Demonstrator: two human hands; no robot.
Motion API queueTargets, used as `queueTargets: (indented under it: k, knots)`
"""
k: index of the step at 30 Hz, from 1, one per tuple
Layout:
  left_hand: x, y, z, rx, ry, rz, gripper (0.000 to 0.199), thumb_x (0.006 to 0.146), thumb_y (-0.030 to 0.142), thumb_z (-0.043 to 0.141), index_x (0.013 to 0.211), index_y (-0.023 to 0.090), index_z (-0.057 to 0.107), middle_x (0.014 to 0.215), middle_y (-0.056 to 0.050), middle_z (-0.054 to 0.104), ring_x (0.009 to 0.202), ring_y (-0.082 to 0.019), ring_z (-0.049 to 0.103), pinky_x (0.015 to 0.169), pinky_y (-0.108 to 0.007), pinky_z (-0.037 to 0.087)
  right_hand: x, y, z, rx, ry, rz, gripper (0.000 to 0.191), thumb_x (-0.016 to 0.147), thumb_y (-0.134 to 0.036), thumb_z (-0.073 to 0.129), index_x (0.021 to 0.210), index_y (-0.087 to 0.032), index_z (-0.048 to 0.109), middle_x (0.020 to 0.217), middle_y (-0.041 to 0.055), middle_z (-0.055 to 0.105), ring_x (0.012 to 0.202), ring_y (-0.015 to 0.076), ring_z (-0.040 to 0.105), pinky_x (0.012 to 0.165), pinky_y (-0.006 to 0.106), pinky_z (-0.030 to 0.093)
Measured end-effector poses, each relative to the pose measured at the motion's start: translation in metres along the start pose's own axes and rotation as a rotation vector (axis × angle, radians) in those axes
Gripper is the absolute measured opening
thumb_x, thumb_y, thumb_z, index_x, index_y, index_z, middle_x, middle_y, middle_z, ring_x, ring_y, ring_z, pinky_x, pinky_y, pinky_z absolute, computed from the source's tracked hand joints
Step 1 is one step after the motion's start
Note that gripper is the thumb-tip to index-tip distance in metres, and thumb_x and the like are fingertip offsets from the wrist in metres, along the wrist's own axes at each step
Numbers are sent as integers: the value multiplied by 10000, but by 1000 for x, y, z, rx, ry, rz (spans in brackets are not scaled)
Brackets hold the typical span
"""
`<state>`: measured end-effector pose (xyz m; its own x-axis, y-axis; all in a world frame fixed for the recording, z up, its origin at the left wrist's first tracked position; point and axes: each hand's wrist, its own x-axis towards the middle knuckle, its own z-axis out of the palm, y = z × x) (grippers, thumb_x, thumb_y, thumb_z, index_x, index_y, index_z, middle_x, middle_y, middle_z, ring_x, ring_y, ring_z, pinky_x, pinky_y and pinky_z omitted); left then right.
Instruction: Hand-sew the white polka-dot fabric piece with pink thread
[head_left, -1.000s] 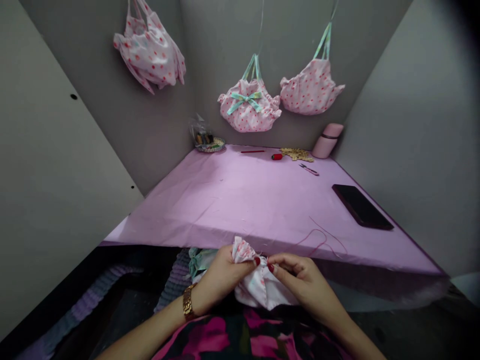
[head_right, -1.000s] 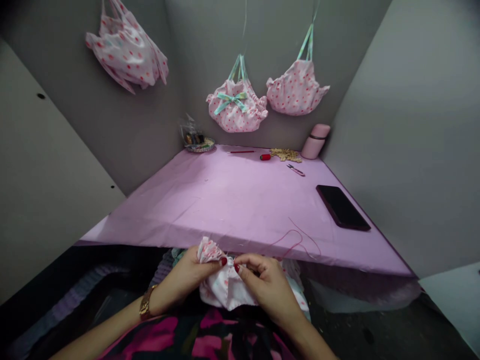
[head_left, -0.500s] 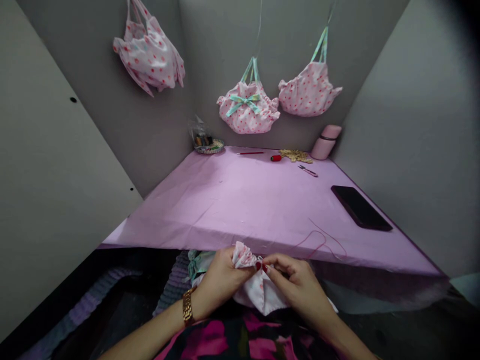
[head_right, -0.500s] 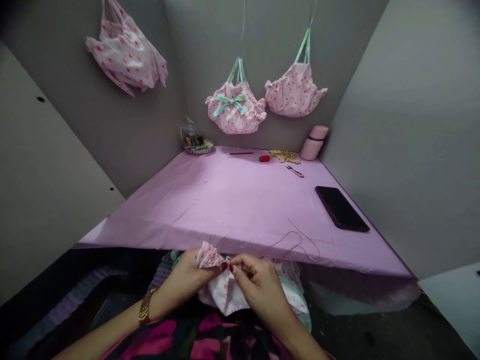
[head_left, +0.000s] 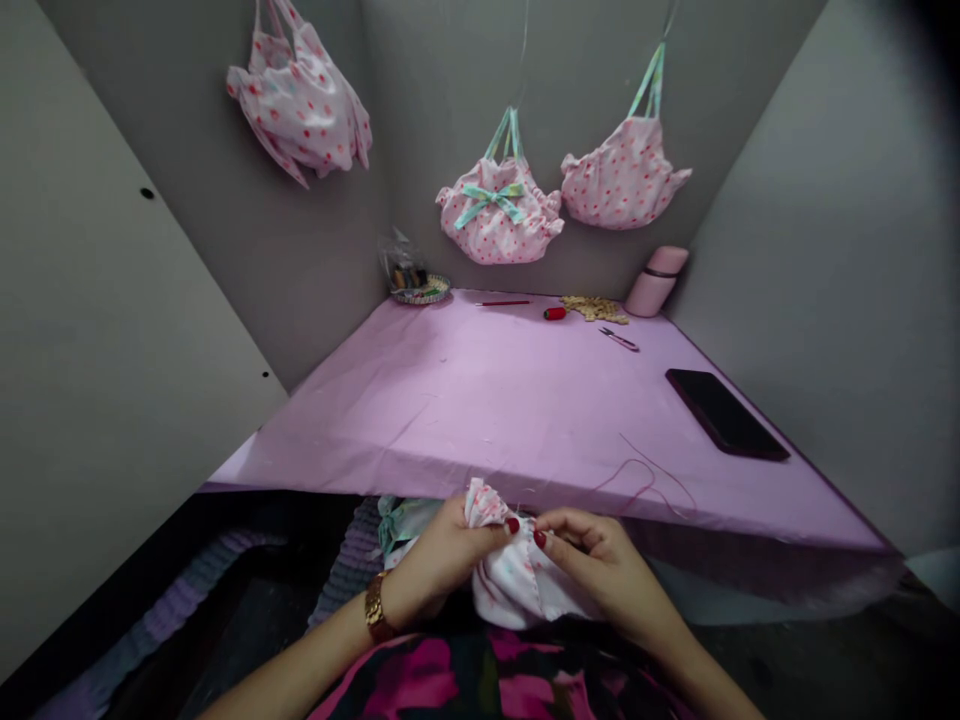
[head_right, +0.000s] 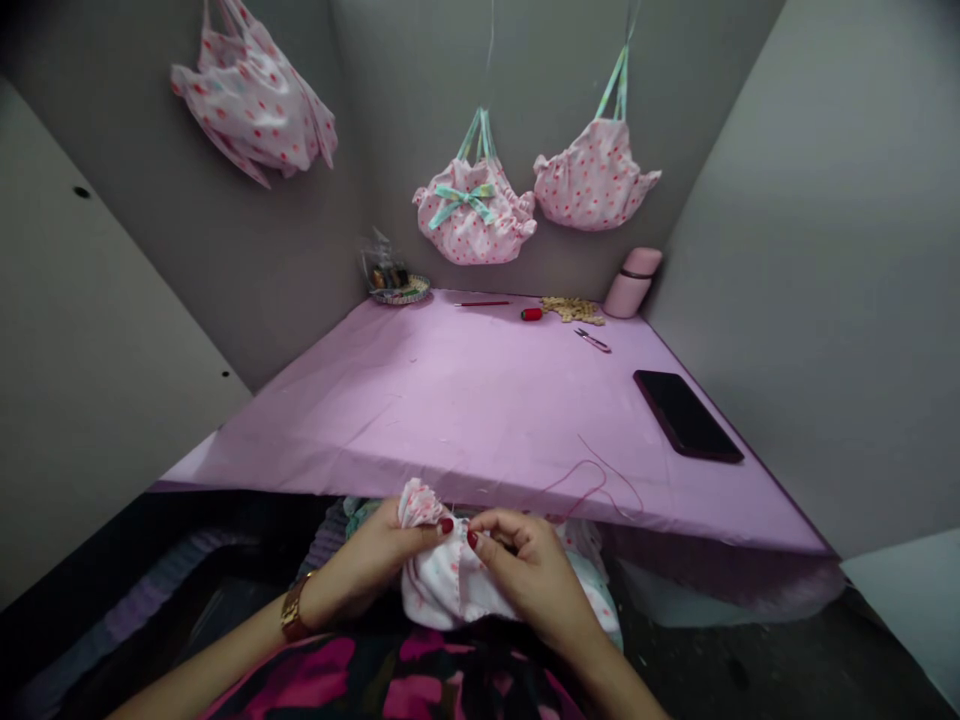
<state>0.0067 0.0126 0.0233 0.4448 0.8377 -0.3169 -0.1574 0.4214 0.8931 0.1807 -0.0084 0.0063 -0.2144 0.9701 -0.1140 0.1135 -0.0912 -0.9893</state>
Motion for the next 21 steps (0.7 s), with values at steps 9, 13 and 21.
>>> queueTargets:
  k: [9, 13, 21]
  knots:
    - [-2, -2, -1, -72, -49, -25, 83, 657, 173, 633, 698, 115, 591, 628, 11, 570, 558, -85, 480, 571, -196, 367, 4, 2, -5, 108, -92, 23, 230, 740, -376, 641, 776, -150, 656, 709, 31, 635, 632, 111, 534, 593, 215, 386]
    - [-3, -4, 0, -121, -105, -69, 114, 666, 190, 652, 721, 106, 596, 645, -9, 600, 573, -102, 521, 588, -204, 395, 2, 3, 4, 207, -92, 30, 285, 717, -416, 659, 751, -142, 593, 606, -12, 544, 520, 71, 441, 501, 191, 331]
    - [-2, 5, 11, -156, 0, -157, 302, 603, 330, 725, 811, 126, 645, 713, -73, 688, 666, -226, 629, 637, -301, 473, 11, -18, -21, -212, 242, -248, 248, 799, -385, 573, 911, -168, 615, 748, 21, 592, 620, 107, 509, 551, 218, 402]
